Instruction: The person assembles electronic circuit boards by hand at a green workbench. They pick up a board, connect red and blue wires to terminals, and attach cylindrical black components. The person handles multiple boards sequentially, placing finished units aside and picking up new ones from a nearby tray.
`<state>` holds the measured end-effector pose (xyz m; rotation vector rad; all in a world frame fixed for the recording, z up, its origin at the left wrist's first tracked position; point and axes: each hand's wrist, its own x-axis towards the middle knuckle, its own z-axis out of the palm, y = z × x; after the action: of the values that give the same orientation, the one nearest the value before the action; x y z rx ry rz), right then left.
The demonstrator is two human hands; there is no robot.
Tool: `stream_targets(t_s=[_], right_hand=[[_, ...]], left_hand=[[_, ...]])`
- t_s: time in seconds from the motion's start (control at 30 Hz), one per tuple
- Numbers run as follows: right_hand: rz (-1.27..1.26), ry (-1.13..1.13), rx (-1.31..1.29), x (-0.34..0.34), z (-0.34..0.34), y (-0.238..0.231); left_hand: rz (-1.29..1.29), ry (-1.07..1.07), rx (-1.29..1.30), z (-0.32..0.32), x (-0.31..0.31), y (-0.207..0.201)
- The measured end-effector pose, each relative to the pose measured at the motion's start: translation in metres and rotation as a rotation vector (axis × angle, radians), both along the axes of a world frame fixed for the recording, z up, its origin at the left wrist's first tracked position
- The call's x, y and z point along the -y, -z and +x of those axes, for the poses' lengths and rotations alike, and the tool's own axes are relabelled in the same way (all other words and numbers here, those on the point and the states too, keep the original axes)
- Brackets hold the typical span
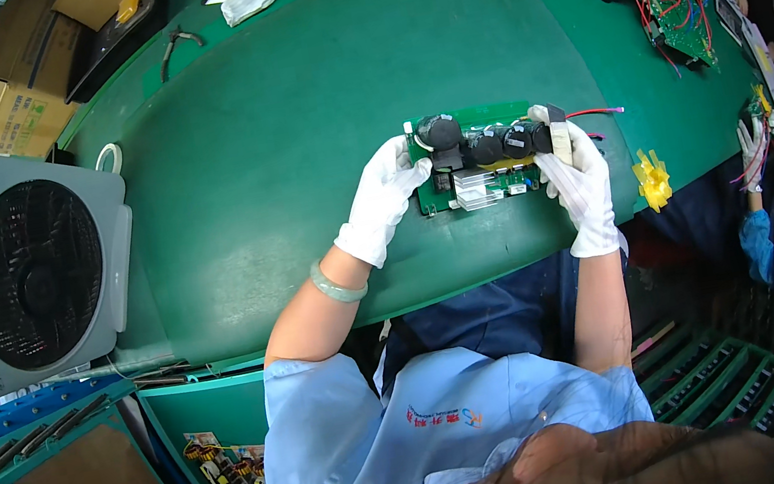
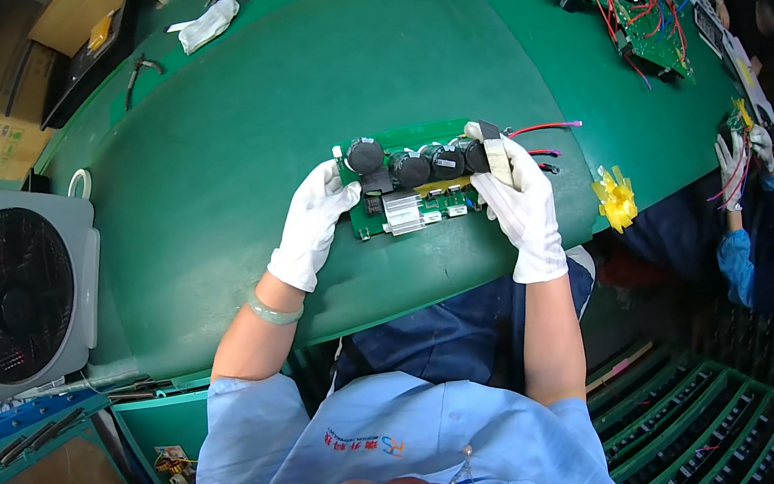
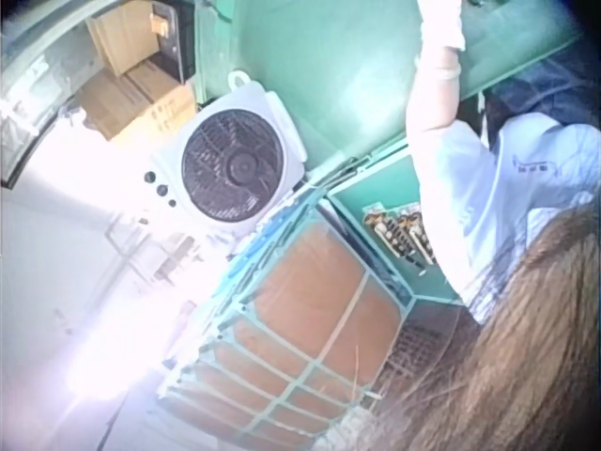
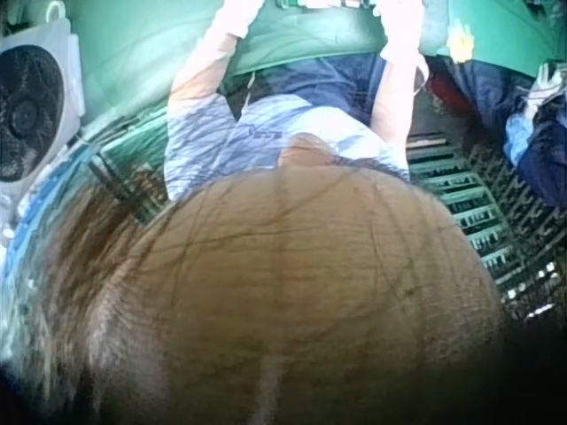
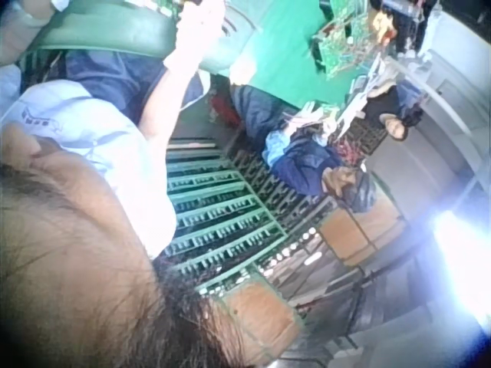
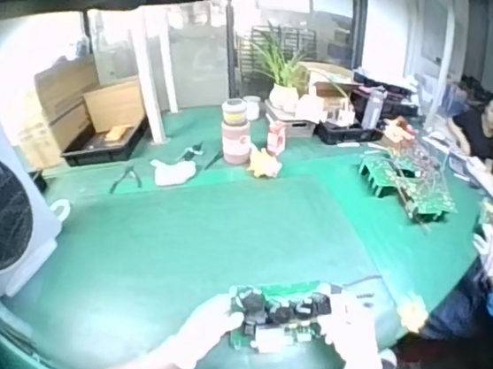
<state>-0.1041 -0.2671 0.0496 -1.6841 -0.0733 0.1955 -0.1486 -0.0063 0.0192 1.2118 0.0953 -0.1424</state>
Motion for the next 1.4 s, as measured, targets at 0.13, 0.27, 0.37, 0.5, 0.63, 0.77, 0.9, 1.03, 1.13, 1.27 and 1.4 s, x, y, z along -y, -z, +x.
stream_targets(t_s=[0.13,0.27,0.37,0.5,0.63,0.77,0.9,1.03,1.13,1.27,1.4], right_hand=[[0.0,0.013,-0.033,0.004,-0.016,-0.013],[0.026,-0.013,-0.006,0.015,-0.041,-0.009],[-0.155,-0.088,0.058,0.032,-0.046,-0.012],[-0.247,0.017,0.262,0.031,-0.025,-0.052],[-0.628,-0.315,0.732,0.009,0.01,-0.069],[-0.892,-0.568,1.189,-0.013,0.038,-0.061],[-1.035,-0.592,1.199,-0.018,0.045,-0.048],[-1.033,-0.597,1.202,-0.021,0.045,-0.048],[-1.083,-0.579,1.204,-0.023,0.043,-0.05],[-1.144,-0.498,1.193,-0.027,0.037,-0.055],[-1.032,-0.475,1.236,-0.017,0.043,-0.048]], left_hand=[[-0.063,0.007,-0.006,0.001,0.003,-0.012],[-0.079,0.062,-0.029,-0.003,0.009,-0.015],[0.063,0.056,-0.004,-0.001,0.013,-0.003],[0.014,0.052,0.023,-0.003,0.018,-0.005],[-0.103,0.035,0.017,-0.005,0.018,-0.004],[-0.012,0.019,-0.019,-0.003,0.02,-0.013],[0.015,-0.001,-0.068,-0.002,0.022,-0.018],[0.043,0.007,-0.054,-0.002,0.019,-0.014],[0.045,0.007,-0.052,-0.003,0.019,-0.015],[0.013,0.004,-0.057,-0.003,0.018,-0.016],[-0.008,0.015,-0.046,-0.002,0.017,-0.015]])
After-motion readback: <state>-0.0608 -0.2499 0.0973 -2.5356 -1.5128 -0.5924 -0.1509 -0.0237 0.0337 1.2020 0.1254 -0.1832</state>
